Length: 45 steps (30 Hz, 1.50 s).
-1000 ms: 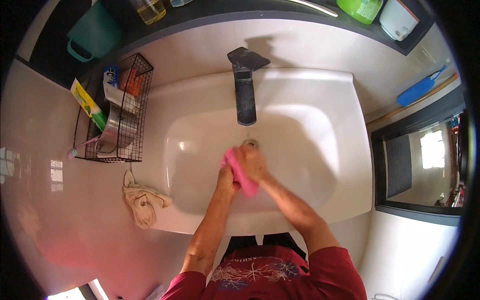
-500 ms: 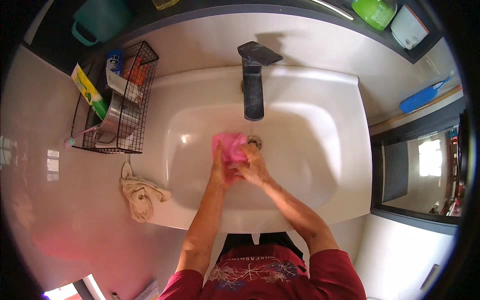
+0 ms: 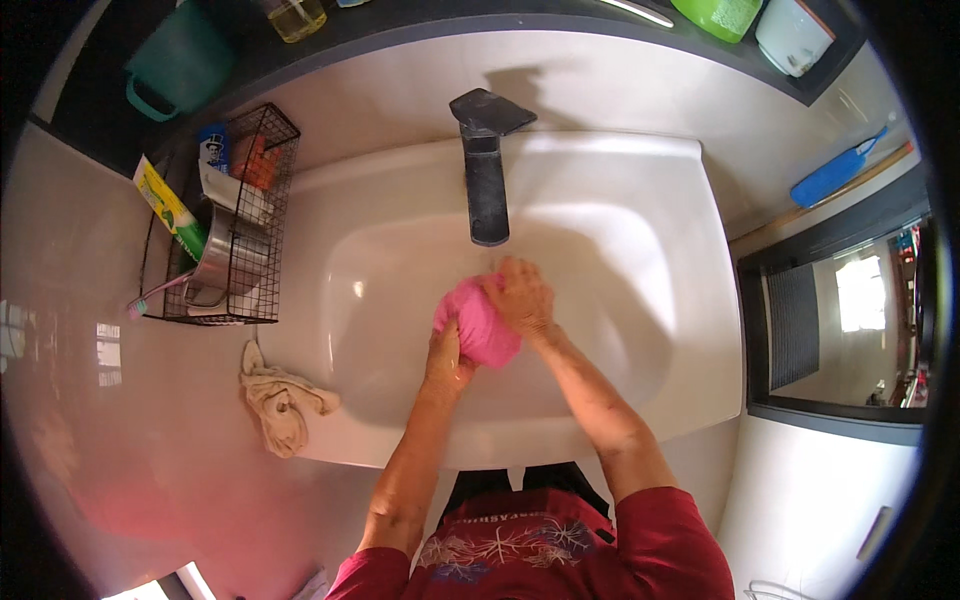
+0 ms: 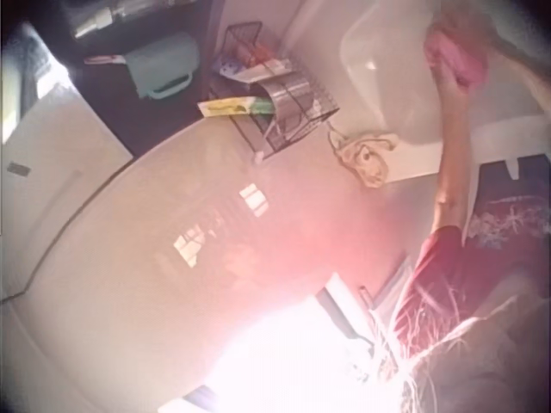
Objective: The person wipes a bathroom sink and surrounding surfaces with a cloth. They then wash a pink towel in the sink, wring it out, and wipe various toiletry bottles and containers on the windowsill with the cloth.
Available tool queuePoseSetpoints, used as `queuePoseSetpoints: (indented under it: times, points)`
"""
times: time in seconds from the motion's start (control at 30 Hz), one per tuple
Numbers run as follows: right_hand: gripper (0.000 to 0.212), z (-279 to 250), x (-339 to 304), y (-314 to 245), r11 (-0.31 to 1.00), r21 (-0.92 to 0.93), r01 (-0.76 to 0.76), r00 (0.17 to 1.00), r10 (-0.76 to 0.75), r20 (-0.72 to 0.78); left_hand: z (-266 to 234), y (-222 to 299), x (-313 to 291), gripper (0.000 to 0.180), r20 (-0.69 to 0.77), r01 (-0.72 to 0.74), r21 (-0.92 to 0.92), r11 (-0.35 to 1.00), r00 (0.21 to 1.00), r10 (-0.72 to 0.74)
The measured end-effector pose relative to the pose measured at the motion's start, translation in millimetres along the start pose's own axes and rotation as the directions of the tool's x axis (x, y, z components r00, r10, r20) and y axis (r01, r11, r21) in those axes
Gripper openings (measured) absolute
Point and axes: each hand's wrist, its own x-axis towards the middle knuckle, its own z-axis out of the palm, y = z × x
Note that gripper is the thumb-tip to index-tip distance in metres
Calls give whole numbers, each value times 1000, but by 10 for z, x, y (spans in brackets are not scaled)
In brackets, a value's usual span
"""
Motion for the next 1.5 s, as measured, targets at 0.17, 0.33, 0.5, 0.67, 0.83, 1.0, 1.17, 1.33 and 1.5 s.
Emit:
queuePoseSetpoints:
  times: [0.17,0.33,0.5,0.67,0.83,1.0,1.17,1.33,1.5]
  points:
    - [56,-55,104,682,987,-116,-107,994,105,-23,-536,108,215,77,-229,30,-35,999,973,-37]
    - [67,-131,-212,485,990,-132,-50,907,100,408,-83,221,-98,97,-219,82,222,972,975,-32]
    - [44,-467,-360,-9,931,364,-25,843,-176,508,-119,108,-61,83,-76,312,57,948,949,-307]
    - [37,-788,-691,-581,712,686,150,816,-481,321,-121,-27,111,46,30,123,-35,992,992,-122]
    - [33,-478,-592,-817,775,631,36,959,-204,195,-711,-442,623,32,530,-541,33,841,722,444]
    - [29,-118,-186,-336,721,665,-194,980,119,157,-46,-407,-10,41,36,-11,-184,983,999,18]
    - [31,-30,-76,24,174,754,-634,769,36,638,194,-172,-269,49,48,-60,-252,966,996,74]
    - [34,-275,-146,-89,-198,712,-674,739,-160,655,207,35,-316,60,283,30,-85,996,959,-5]
    - [24,-372,-92,-127,104,867,-488,842,-208,499,222,95,-376,64,276,12,399,917,952,-132]
